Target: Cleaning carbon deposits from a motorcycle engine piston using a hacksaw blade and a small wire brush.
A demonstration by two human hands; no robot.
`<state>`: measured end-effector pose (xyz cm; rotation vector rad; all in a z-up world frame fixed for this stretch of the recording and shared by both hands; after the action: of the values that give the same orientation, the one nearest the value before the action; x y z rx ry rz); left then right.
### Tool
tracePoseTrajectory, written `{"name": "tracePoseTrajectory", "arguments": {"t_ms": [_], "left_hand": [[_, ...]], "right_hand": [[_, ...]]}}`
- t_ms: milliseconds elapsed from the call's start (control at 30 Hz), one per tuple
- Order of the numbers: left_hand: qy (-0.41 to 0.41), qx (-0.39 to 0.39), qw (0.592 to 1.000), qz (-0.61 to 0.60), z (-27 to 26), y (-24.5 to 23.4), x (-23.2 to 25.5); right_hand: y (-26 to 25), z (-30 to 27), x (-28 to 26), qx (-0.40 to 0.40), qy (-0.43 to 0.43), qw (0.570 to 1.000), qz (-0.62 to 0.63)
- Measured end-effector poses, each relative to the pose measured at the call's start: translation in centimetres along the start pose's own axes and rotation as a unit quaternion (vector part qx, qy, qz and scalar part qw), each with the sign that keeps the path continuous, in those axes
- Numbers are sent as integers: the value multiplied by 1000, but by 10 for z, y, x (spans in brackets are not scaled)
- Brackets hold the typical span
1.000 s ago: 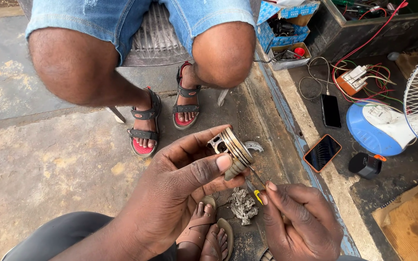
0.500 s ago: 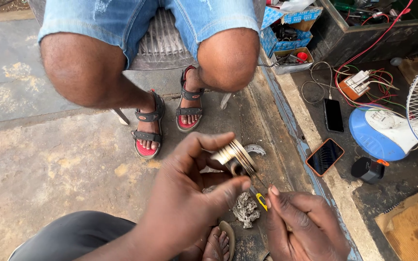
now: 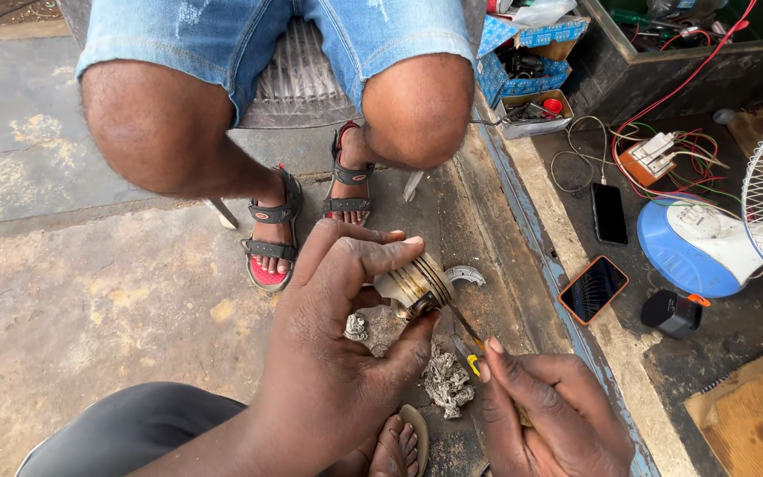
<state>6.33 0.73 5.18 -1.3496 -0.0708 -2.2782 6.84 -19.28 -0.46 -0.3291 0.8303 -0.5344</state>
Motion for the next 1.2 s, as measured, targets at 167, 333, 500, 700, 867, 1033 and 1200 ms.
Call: {"name": "tracePoseTrajectory", "arguments": {"t_ms": [167, 333, 500, 700, 867, 1033, 1200], "left_hand": [[-94, -14, 995, -32, 0, 4, -24], [-370, 38, 873, -316, -14, 13, -83], [-391, -63, 800, -450, -15, 34, -61], [-383, -88, 811, -432, -19, 28, -66], [-348, -133, 790, -486, -25, 29, -46], [-345, -187, 792, -467, -51, 38, -22], [-360, -184, 850, -338, -95, 39, -23]], "right_hand": [[5, -2, 3, 25, -6, 999, 18], [28, -3, 22, 32, -37, 999, -17], [55, 7, 56, -67, 53, 996, 24], [52, -15, 106, -57, 356, 865, 350], [40, -74, 137, -79, 427, 651, 622], [-36, -84, 110, -11, 344, 636, 691], [-104, -52, 31, -128, 177, 582, 783]]}}
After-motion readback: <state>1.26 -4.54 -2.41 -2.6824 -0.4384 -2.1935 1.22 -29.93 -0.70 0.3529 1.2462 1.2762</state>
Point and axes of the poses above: each hand's wrist, its own z-axis towards the middle knuckle, its own y-axis out of the palm, x = y × z, the point moved 9 cm from there along z, towards the middle knuckle, and after that the axes turned 5 degrees about x, right-handed, at the moved point
